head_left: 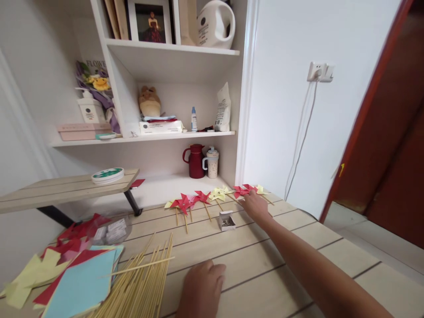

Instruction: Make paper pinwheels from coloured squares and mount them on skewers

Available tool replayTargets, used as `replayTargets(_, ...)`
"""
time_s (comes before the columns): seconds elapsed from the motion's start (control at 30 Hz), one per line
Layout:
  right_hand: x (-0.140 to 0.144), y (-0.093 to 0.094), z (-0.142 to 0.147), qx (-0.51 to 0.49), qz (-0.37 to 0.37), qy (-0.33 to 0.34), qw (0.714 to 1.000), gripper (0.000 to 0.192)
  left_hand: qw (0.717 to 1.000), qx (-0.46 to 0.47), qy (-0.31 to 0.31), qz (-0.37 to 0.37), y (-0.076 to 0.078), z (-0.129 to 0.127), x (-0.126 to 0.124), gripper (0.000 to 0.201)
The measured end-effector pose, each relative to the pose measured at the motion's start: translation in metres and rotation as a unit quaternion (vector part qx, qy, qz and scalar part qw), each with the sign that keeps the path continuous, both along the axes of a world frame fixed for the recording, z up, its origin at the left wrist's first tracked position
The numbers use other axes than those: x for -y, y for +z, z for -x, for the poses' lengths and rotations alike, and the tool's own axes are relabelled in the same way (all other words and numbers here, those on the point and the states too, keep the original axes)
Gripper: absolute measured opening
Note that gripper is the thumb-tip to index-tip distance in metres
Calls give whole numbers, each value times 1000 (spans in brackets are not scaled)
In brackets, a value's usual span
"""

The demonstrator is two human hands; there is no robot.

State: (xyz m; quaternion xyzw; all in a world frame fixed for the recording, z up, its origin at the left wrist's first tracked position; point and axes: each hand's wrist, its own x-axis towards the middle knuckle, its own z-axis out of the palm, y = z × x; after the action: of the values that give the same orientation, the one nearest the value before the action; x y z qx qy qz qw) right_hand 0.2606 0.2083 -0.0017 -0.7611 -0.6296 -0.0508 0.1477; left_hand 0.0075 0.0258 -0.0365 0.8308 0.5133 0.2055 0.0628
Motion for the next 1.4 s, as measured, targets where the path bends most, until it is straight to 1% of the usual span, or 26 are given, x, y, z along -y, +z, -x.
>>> replayTargets(0.13,-7,-3,2,13,21,5,1000,33,1000,-1,5,15,1,-1,-1,32)
replayTargets(0.23,-6,-7,4,23,33,11,999,29,999,-6,11,33,2,-1,-2,33)
replayTargets(0.3,-5,-8,4,25,43,12,999,30,999,-6,14,36,2,-1,-1,34)
replayTargets(0.5,4,-9,6,10,65,4,998,31,1000,15,6,-6,-1,0,0,31)
replayTargets(0.7,19,-10,7,-34,61,-14,997,32,1000,10,16,13,-1,0,0,31)
replayTargets(0.8,31,-12,1,-55,57,-24,997,32,999,-3,16,29,0,1,0,33)
replayTargets(1.0,48,-12,-15,-71,85,-31,993,27,1000,-5,11,25,6,1,1,34)
replayTargets(1.07,51,-12,-21,-71,94,-44,992,31,1000,7,6,17,6,1,1,33)
replayTargets(1.2,57,-13,-39,-68,106,-77,989,32,1000,27,8,-7,2,3,0,33)
replayTargets(1.3,58,-15,-52,-70,100,-89,988,32,1000,21,13,-14,-1,3,0,34)
replayTargets(1.4,56,-17,-61,-75,86,-101,988,32,1000,7,10,-12,0,4,1,35)
